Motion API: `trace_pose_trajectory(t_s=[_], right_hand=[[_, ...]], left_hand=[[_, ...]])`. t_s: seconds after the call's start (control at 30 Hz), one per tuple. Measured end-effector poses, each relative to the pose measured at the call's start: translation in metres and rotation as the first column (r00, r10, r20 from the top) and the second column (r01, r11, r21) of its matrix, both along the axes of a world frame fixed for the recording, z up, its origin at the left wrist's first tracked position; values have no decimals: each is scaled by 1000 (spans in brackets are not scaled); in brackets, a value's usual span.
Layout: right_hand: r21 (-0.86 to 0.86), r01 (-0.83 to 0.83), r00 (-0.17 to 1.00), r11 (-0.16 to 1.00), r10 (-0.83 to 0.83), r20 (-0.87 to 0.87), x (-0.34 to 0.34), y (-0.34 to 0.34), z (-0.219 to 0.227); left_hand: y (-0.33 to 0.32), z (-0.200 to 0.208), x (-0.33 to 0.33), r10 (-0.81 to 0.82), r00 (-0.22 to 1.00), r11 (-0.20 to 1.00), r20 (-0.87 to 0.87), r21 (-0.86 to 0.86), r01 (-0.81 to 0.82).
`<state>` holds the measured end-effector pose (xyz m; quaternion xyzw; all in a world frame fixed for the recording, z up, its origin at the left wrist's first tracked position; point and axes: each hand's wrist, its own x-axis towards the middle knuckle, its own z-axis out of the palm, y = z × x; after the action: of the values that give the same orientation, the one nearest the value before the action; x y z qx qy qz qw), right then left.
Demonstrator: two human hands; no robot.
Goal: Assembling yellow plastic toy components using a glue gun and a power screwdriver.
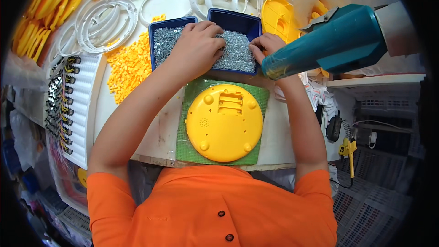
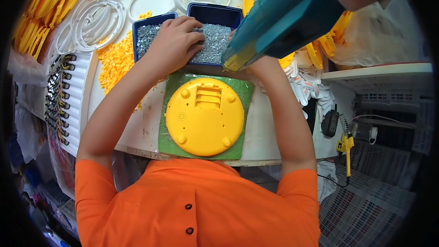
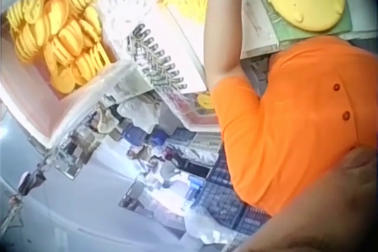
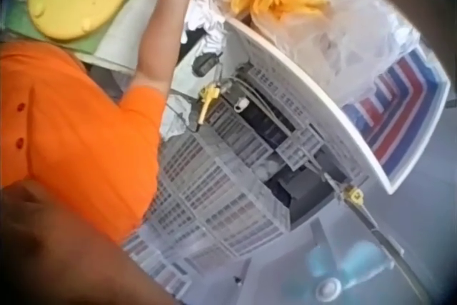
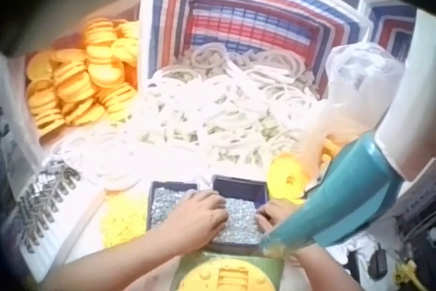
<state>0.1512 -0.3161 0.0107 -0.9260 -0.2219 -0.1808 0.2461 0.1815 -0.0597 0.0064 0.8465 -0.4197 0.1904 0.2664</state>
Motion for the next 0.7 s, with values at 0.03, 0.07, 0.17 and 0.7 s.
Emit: trace_pose_trajectory(t_s=[0.03,0.07,0.17,0.7], right_hand=[[10,-1,1000,1000,1,19,1,1,0],[7,0,1000,1000,0,20,-5,1,1],[99,131,955,986,-99,-278,-48,14,7],[92,167,831,982,-90,-549,-114,5,7]], left_hand=[[-6,-2,7,50,995,994,91,90,-58],[-7,-6,9,63,997,991,52,113,-69],[0,-8,4,84,996,993,-1,77,-84],[12,20,-43,5,907,997,-422,-72,-39]])
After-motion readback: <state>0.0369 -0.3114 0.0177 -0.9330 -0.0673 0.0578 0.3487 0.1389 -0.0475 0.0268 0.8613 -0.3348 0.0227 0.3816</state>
